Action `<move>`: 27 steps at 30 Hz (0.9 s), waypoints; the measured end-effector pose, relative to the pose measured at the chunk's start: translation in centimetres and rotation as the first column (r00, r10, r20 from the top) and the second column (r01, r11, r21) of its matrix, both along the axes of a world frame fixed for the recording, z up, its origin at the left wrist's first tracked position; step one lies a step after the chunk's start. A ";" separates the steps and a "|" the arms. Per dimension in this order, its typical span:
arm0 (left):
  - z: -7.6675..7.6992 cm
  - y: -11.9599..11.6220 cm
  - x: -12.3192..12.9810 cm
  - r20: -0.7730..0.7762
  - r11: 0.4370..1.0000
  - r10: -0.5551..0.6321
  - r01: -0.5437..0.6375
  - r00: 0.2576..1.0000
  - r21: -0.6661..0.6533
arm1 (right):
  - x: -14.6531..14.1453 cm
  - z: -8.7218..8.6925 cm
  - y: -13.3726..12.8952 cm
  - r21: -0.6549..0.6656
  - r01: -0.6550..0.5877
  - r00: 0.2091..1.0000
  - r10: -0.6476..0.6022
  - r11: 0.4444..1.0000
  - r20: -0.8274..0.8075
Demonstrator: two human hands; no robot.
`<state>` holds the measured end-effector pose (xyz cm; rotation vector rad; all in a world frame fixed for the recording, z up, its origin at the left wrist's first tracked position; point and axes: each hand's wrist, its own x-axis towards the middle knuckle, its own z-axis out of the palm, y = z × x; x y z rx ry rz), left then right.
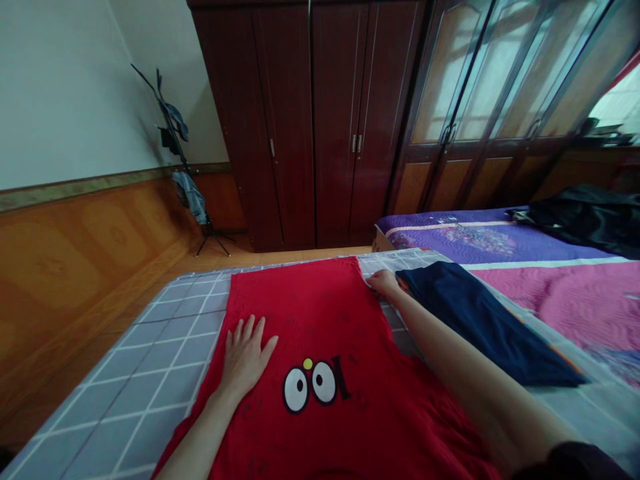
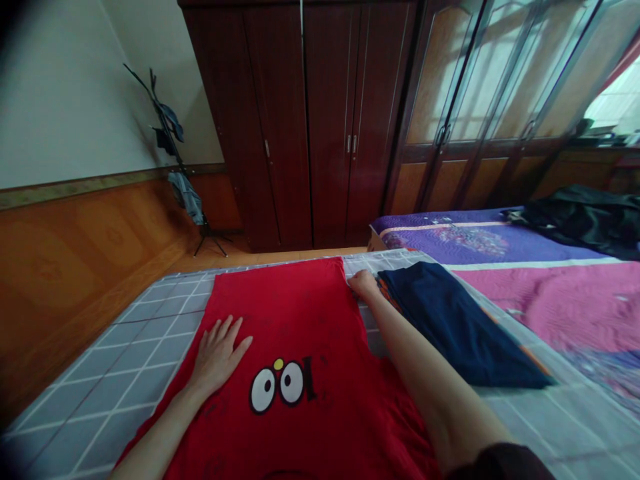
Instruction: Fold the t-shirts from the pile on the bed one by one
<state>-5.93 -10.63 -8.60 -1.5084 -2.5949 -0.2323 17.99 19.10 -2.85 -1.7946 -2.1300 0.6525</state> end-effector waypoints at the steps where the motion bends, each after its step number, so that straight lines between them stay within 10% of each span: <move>1: -0.1 0.0 0.0 -0.005 1.000 -0.003 0.003 1.000 0.003 | -0.7 0.1 0.4 -0.004 0.013 1.000 -0.013 1.000 0.023; 27: -0.3 0.0 -0.2 0.015 0.999 -0.018 0.018 1.000 0.049 | -3.8 -1.1 1.6 0.259 -0.133 0.930 0.030 0.957 0.367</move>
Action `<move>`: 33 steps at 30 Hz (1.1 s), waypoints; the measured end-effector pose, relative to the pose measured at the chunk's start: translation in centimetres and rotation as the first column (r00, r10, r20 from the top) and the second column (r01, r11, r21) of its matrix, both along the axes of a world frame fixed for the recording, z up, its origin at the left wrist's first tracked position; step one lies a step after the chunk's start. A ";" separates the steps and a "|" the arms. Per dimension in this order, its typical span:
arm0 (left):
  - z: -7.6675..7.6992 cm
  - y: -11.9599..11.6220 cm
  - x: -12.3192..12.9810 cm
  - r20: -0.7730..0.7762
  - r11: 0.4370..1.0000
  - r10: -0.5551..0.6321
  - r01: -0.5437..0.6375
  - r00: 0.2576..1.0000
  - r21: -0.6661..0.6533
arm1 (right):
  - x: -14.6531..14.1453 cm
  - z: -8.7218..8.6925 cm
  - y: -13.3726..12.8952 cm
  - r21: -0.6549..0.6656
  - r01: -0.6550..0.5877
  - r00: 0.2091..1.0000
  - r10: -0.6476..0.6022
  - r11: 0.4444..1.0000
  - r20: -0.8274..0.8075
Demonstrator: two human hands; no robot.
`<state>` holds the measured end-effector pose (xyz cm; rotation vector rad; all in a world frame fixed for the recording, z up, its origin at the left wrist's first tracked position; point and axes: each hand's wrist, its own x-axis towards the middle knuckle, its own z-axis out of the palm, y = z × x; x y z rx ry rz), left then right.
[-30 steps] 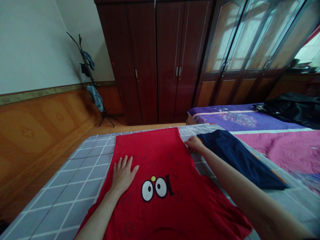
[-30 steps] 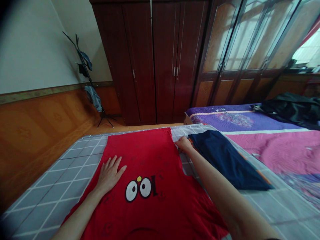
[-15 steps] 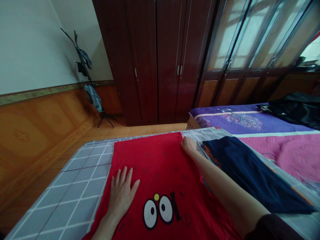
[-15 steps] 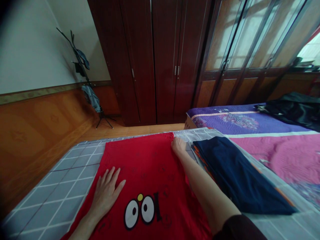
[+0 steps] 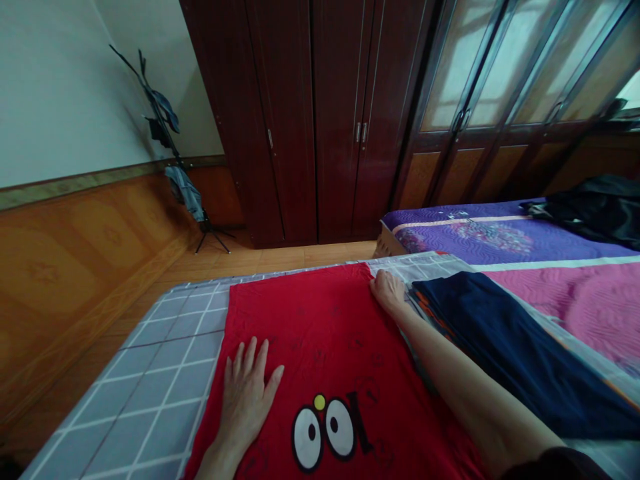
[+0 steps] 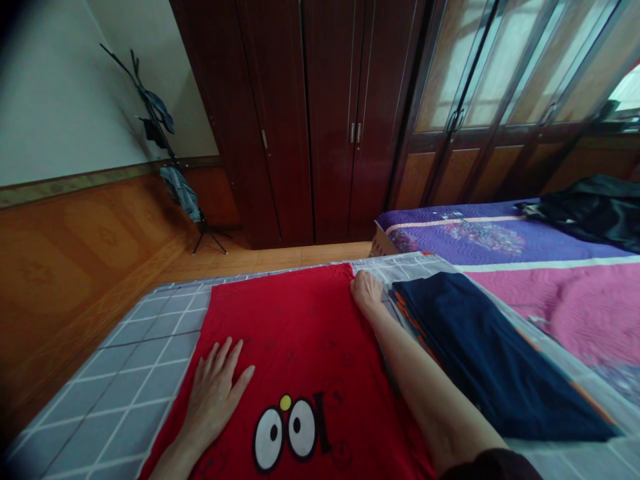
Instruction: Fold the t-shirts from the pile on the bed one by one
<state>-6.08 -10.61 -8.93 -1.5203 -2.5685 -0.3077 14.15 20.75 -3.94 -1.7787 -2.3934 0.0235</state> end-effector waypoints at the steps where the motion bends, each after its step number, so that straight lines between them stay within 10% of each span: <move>1: 0.0 0.0 0.0 -0.005 1.000 0.001 -0.001 1.000 -0.002 | 0.1 0.2 -0.3 0.016 -0.056 0.998 0.056 0.998 0.009; 9: 0.5 -0.1 0.2 -0.034 0.999 -0.010 0.009 0.999 -0.032 | 0.9 1.9 -3.3 0.019 -0.304 0.949 0.301 0.953 0.089; 17: 0.3 -0.3 -0.1 -0.075 0.999 -0.026 0.023 0.997 -0.037 | 7.3 0.0 -15.2 -0.061 -0.614 0.782 0.617 0.787 0.087; 23: 0.5 -0.3 0.1 -0.063 0.998 -0.031 0.028 0.998 -0.054 | 16.2 0.0 -17.8 0.045 -0.444 0.896 0.443 0.895 0.026; 33: 3.5 -2.5 0.0 0.130 0.984 -0.124 0.139 0.984 -0.112 | 18.1 1.4 -18.2 0.043 -0.415 0.909 0.413 0.909 0.056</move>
